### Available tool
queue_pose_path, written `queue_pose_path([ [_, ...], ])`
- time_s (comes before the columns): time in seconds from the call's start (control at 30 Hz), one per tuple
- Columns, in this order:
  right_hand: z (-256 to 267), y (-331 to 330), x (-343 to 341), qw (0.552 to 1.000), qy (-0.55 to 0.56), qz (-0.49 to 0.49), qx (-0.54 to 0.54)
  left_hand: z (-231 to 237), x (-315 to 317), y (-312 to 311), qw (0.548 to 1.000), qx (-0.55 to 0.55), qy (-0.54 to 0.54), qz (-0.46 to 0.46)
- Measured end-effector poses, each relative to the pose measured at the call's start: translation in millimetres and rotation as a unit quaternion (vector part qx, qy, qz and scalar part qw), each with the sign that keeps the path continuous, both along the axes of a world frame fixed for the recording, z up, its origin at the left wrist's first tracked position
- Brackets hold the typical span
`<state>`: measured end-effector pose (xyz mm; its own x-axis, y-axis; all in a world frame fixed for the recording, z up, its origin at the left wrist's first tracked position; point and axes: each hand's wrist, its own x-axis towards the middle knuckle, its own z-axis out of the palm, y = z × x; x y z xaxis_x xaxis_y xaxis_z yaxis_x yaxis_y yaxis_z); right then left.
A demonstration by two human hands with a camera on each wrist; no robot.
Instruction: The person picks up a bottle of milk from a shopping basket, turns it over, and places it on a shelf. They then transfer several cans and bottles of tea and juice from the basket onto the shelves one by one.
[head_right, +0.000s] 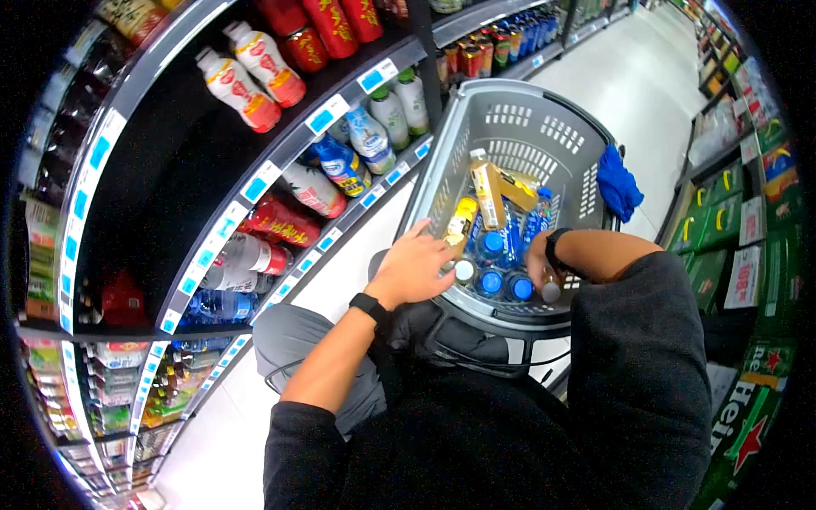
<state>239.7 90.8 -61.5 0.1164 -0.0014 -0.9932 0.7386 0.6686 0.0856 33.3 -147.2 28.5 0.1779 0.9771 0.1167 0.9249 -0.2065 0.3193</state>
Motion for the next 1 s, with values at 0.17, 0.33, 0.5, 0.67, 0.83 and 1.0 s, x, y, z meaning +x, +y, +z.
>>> queue_pose_path([
  [0.17, 36.5, -22.7, 6.3, 0.982, 0.149, 0.117, 0.02, -2.0, 1.3, 0.7, 0.999, 0.036, -0.03, 0.016],
  [0.33, 5.1, -31.7, 24.6, 0.909, 0.24, 0.332, 0.077, -1.5, 2.8, 2.3, 0.999, 0.027, -0.029, 0.02],
  [0.5, -40.2, 6.3, 49.3, 0.866, 0.345, 0.355, 0.07, -5.0, 3.3, 1.0, 0.999, 0.023, -0.033, 0.027],
  [0.67, -98.5, 70.6, 60.5, 0.847, 0.395, 0.345, 0.087, -7.5, 0.8, 3.1, 0.999, 0.032, -0.041, 0.016],
  [0.83, 52.5, -8.7, -3.6, 0.91, 0.255, 0.24, 0.223, -15.7, -0.9, 1.5, 0.997, 0.062, -0.036, 0.018],
  [1.0, 63.8, -15.7, -8.2, 0.796, 0.531, 0.126, 0.261, -13.2, 4.4, -2.8, 0.996, 0.061, -0.047, 0.036],
])
